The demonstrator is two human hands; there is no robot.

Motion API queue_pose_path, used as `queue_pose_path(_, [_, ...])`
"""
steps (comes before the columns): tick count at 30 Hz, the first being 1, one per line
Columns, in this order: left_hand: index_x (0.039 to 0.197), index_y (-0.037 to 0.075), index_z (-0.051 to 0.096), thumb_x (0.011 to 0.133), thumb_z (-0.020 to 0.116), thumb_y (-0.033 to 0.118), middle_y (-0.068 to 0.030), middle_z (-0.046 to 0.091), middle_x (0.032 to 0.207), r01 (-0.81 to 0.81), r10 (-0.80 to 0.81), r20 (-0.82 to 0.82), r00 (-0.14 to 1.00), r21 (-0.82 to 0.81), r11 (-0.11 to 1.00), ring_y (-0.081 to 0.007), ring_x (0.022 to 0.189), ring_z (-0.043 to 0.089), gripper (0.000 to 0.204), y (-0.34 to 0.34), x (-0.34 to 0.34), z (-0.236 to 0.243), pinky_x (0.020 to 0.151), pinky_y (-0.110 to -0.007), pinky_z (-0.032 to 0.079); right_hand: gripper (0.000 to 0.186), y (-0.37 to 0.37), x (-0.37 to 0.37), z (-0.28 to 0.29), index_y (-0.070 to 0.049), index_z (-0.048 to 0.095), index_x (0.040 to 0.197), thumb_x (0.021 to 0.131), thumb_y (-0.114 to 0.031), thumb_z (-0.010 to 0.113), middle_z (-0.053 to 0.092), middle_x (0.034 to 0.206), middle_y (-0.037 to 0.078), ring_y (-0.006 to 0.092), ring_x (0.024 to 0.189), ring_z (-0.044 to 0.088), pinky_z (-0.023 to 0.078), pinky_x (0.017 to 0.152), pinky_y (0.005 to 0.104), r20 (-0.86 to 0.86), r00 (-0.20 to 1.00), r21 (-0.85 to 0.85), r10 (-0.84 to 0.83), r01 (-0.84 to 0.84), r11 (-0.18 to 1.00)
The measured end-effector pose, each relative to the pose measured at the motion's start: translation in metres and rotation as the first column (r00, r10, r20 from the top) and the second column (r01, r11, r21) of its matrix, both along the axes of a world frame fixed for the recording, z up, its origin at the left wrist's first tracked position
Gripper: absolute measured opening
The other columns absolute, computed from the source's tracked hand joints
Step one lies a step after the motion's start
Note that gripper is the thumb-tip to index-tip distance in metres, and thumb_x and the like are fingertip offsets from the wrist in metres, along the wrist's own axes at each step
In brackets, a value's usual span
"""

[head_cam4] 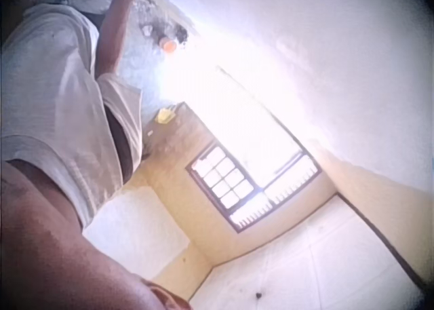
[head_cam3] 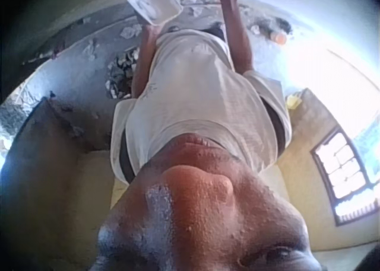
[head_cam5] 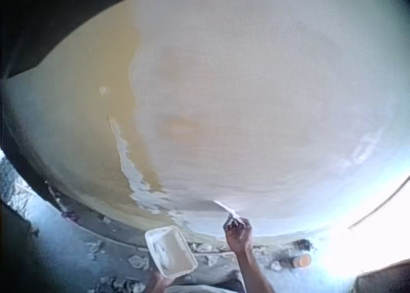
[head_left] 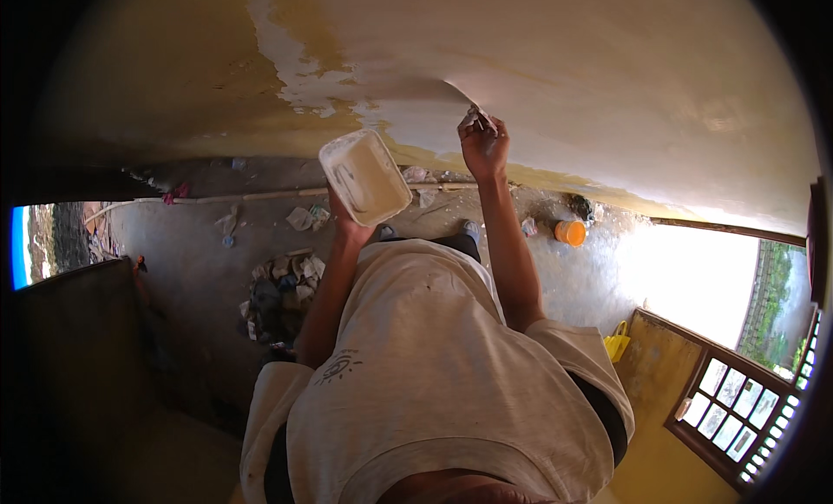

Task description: The person applies a white substance from a plastic container onto a damaged section of an interior wall using a hand-held scraper.

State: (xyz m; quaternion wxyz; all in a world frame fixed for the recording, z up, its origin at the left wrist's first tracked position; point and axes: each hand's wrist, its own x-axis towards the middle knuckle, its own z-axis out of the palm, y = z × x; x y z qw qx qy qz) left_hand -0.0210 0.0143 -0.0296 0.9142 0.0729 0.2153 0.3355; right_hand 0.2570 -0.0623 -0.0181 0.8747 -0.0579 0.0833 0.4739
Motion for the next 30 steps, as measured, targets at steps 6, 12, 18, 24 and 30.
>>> queue_pose_path(6, [0.139, 0.015, 0.044, 0.097, 0.042, 0.054, -0.0045, 0.055, 0.132, 0.050, -0.049, 0.023, 0.999, -0.002, 0.999, -0.0261, 0.118, 0.057, 0.057, -0.024, 0.044, 0.004, 0.100, -0.046, 0.047, 0.024, -0.037, 0.036, 0.023, 0.004, 0.061, 0.091, 0.091, -0.015, 0.046, 0.065, 0.093, 0.017, 0.0254, 0.087, 0.062, 0.051, 0.084, 0.0366, -0.030, 0.997, 0.017, -0.073, 0.074, 0.997])
queue_pose_path(12, [0.137, 0.015, 0.046, 0.098, 0.041, 0.052, -0.0046, 0.057, 0.129, 0.113, -0.113, 0.030, 0.993, 0.003, 0.994, -0.0254, 0.116, 0.058, 0.054, -0.064, 0.090, 0.010, 0.099, -0.044, 0.048, 0.025, -0.086, 0.080, 0.042, 0.003, 0.060, 0.096, 0.092, -0.017, 0.044, 0.063, 0.097, 0.016, 0.0244, 0.088, 0.059, 0.050, 0.081, 0.0359, -0.047, 0.993, 0.129, -0.113, 0.118, 0.985])
queue_pose_path(18, [0.137, 0.015, 0.047, 0.098, 0.041, 0.051, -0.0039, 0.057, 0.130, 0.126, -0.125, -0.033, 0.992, 0.024, 0.992, -0.0250, 0.116, 0.058, 0.054, -0.099, 0.126, 0.007, 0.098, -0.044, 0.048, 0.031, -0.142, 0.123, 0.042, 0.010, 0.054, 0.109, 0.094, -0.016, 0.047, 0.057, 0.099, 0.018, 0.0221, 0.085, 0.055, 0.050, 0.078, 0.0335, 0.003, 0.976, 0.208, -0.218, 0.213, 0.955])
queue_pose_path(24, [0.139, 0.017, 0.045, 0.096, 0.044, 0.054, -0.0030, 0.055, 0.134, 0.087, -0.086, -0.028, 0.996, 0.043, 0.995, -0.0256, 0.121, 0.054, 0.057, -0.121, 0.139, -0.007, 0.102, -0.048, 0.044, 0.030, -0.220, 0.154, 0.022, 0.006, 0.053, 0.114, 0.089, -0.012, 0.055, 0.059, 0.100, 0.012, 0.0187, 0.089, 0.062, 0.055, 0.075, 0.0256, 0.193, 0.977, 0.209, -0.085, 0.044, 0.977])
queue_pose_path(30, [0.140, 0.019, 0.044, 0.092, 0.048, 0.057, -0.0021, 0.053, 0.136, 0.010, -0.009, -0.043, 0.999, 0.024, 1.000, -0.0254, 0.125, 0.051, 0.062, -0.130, 0.121, -0.021, 0.106, -0.049, 0.039, 0.026, -0.237, 0.125, -0.012, 0.000, 0.056, 0.113, 0.089, -0.010, 0.057, 0.063, 0.108, 0.010, 0.0229, 0.097, 0.063, 0.054, 0.083, 0.0364, 0.318, 0.948, -0.297, 0.006, 0.094, 0.950])
